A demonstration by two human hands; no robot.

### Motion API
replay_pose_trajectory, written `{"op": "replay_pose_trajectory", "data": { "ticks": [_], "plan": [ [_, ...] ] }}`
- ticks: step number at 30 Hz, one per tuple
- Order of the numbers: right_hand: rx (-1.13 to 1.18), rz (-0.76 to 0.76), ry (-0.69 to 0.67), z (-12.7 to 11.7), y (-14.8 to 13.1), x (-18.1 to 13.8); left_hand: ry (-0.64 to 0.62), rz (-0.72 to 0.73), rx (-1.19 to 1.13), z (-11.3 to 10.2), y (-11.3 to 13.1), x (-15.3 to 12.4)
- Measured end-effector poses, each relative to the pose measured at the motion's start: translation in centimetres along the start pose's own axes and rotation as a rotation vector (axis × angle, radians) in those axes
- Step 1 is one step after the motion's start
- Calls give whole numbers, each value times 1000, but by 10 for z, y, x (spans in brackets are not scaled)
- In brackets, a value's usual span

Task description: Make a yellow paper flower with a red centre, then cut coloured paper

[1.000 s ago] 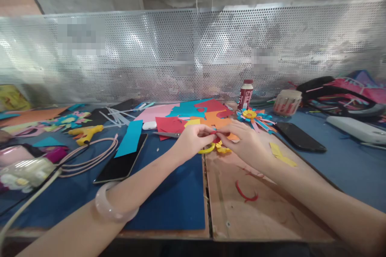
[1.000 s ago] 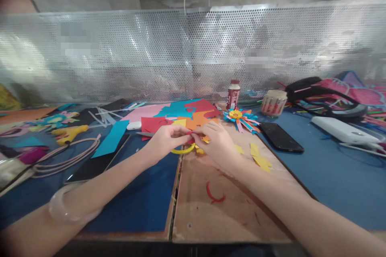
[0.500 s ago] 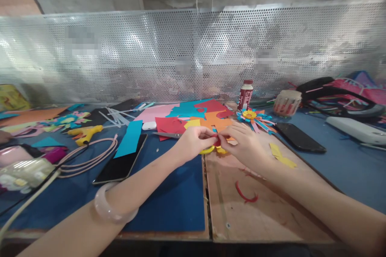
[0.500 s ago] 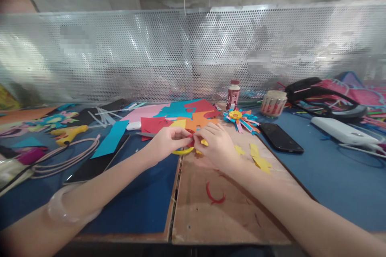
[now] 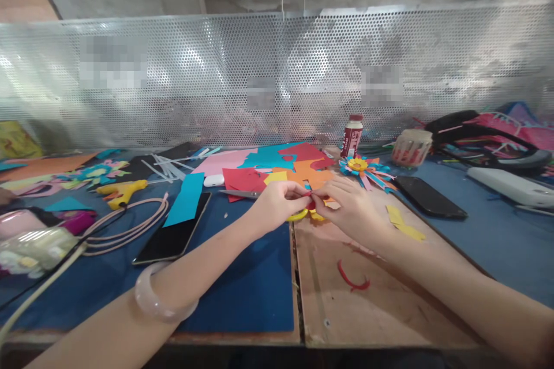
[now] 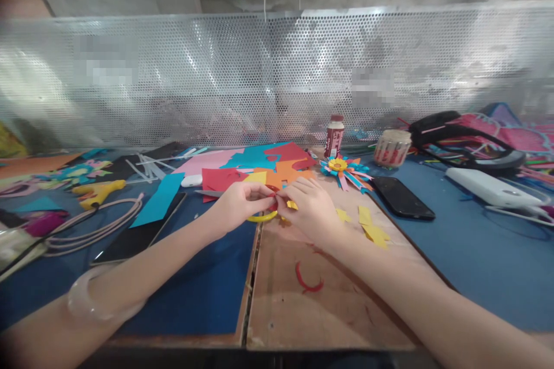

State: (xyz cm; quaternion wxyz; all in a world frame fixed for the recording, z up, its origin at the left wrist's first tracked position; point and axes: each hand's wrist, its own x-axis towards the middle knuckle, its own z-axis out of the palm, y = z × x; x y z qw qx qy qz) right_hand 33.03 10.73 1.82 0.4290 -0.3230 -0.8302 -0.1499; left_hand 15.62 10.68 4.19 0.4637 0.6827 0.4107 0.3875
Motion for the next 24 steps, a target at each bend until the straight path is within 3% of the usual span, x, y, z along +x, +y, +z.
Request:
{"op": "replay_pose_trajectory", "data": {
  "ticks": [6,15,24],
  "plan": [
    [88,68,9,-3,-5,1,-25,-4,-23,0,1,0],
    [337,469,-53,-8,-15,4,-20,39,0,-2,5,-1],
    [411,527,-72,-9,-13,5,-20,57,6,-3,4,0]
  ]
}}
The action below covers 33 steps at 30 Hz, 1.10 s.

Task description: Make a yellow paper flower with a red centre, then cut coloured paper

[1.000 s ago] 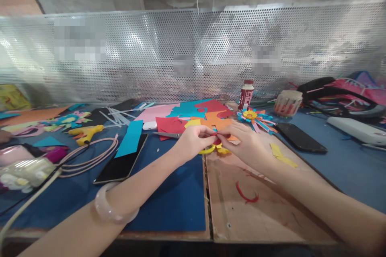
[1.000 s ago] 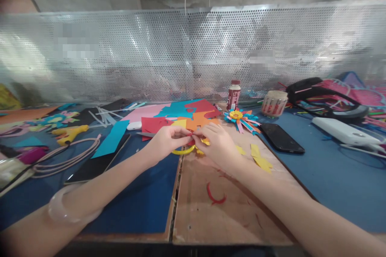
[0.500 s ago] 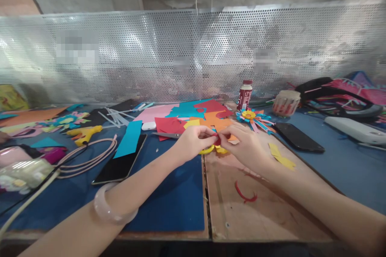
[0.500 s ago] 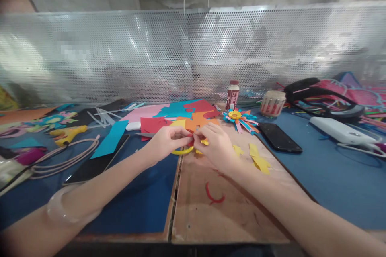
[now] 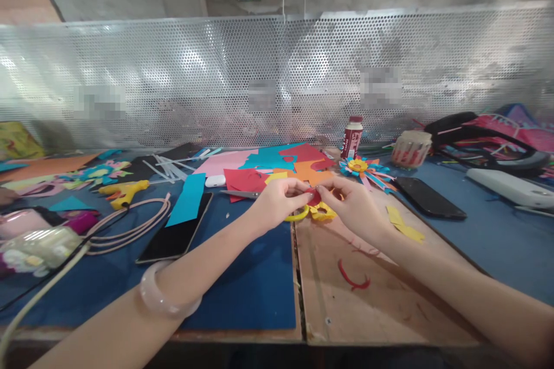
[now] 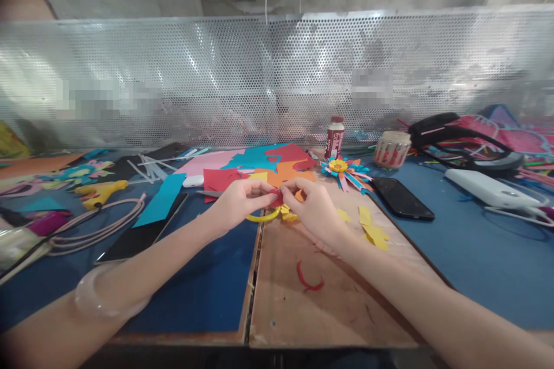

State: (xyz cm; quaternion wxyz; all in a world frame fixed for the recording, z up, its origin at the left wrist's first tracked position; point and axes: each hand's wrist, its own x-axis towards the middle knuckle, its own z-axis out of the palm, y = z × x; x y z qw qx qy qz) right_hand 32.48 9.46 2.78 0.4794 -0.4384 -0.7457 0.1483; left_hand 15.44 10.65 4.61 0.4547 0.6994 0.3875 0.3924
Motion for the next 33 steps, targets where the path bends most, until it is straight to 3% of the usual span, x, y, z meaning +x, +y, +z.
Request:
{"op": "replay_pose_trajectory", "data": {
  "ticks": [7,13,17,23,29,33],
  "plan": [
    [-116,-195,-48,-2,7,3,34,-32,-9,0,-7,3],
    [-367,-501,107,4,9,5,41,-48,-46,1,-8,1],
    [-502,-547,172,7,10,4,57,-94,-104,5,-5,-1],
    [-370,-498,192,8,8,4,41,-74,-104,6,-3,-1],
    [-126,-247,206,7,0,2,47,-47,-83,4,-2,-2],
    [-45,-82,122,1,-1,2,53,-59,-112,4,0,-2]
  ]
}}
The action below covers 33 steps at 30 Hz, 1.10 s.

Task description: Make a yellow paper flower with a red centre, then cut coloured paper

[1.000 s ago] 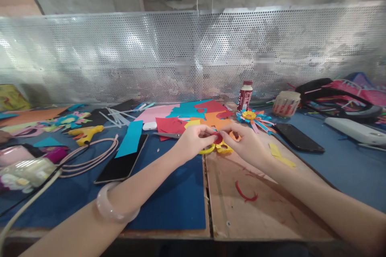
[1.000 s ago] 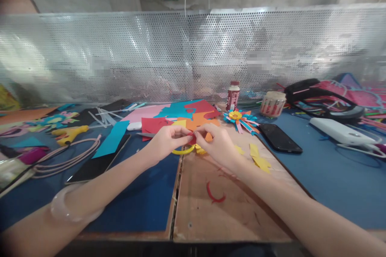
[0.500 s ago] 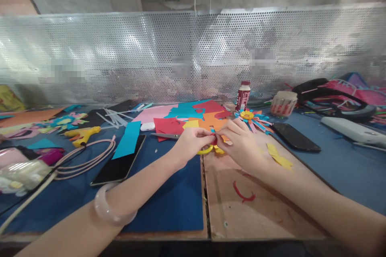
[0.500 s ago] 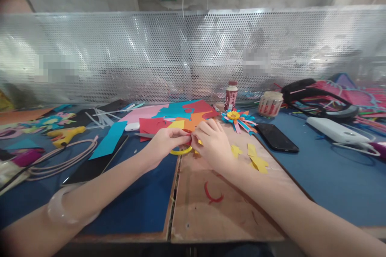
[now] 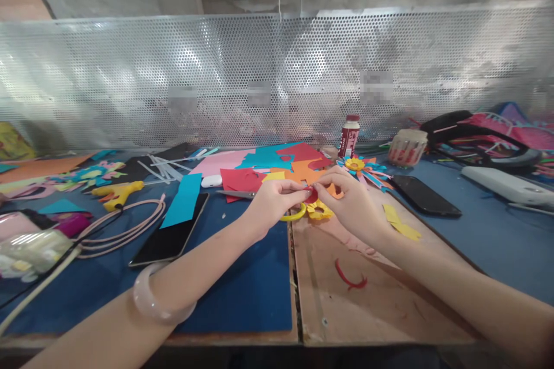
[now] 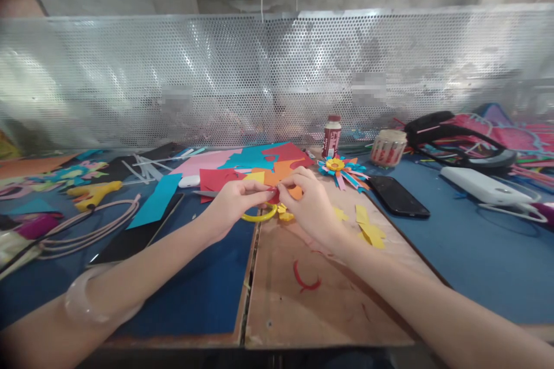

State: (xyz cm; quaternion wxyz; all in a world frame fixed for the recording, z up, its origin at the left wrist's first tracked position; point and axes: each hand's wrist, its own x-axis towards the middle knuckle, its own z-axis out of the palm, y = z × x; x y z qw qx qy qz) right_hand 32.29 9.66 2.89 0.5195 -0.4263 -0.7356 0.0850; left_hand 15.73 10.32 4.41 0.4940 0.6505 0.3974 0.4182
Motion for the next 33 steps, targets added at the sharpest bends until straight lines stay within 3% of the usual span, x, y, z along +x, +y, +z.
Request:
{"op": "replay_pose_trajectory", "data": {
  "ticks": [6,17,21,28,33],
  "plan": [
    [57,-24,-11,-5,2,1,58,-8,-66,1,3,0],
    [-249,-433,82,3,13,1,6,5,42,0,-1,0],
    [-180,-351,75,3,10,1,-9,25,63,0,-1,2],
    [-54,-70,-27,-4,3,2,-29,30,36,0,1,0],
    [-103,-197,7,-4,5,1,1,36,36,0,2,0]
  ]
}}
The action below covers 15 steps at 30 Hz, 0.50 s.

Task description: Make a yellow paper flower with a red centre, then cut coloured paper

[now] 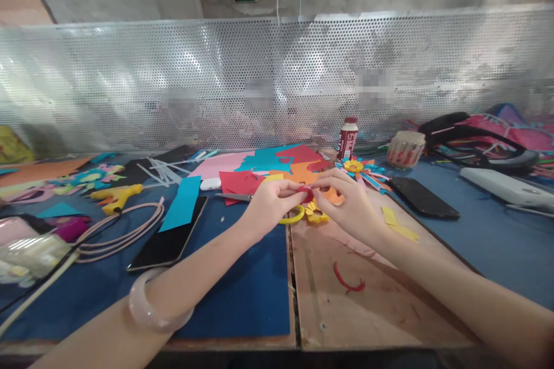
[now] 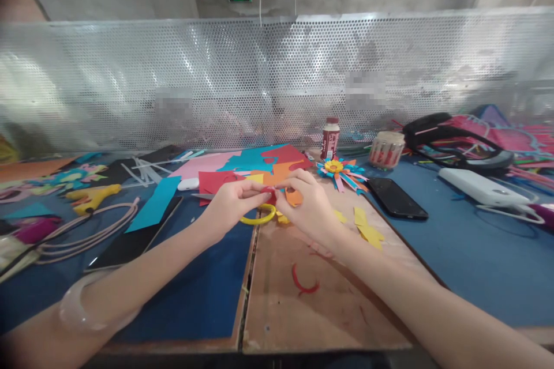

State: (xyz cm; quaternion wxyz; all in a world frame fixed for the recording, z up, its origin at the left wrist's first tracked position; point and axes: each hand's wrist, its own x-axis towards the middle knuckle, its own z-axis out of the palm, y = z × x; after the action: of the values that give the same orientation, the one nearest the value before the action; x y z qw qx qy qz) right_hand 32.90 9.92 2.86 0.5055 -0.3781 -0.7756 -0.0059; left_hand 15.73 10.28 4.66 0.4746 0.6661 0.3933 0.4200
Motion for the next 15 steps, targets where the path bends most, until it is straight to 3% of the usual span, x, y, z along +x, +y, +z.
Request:
{"op": "replay_pose_trajectory", "data": {
  "ticks": [5,12,15],
  "plan": [
    [-68,-173,55,2,3,-1,-12,7,41,-1,0,0],
    [-74,-203,29,6,5,-2,-18,110,171,-1,-2,0],
    [-33,-154,7,5,3,-2,-18,91,170,0,-2,0]
  ]
}}
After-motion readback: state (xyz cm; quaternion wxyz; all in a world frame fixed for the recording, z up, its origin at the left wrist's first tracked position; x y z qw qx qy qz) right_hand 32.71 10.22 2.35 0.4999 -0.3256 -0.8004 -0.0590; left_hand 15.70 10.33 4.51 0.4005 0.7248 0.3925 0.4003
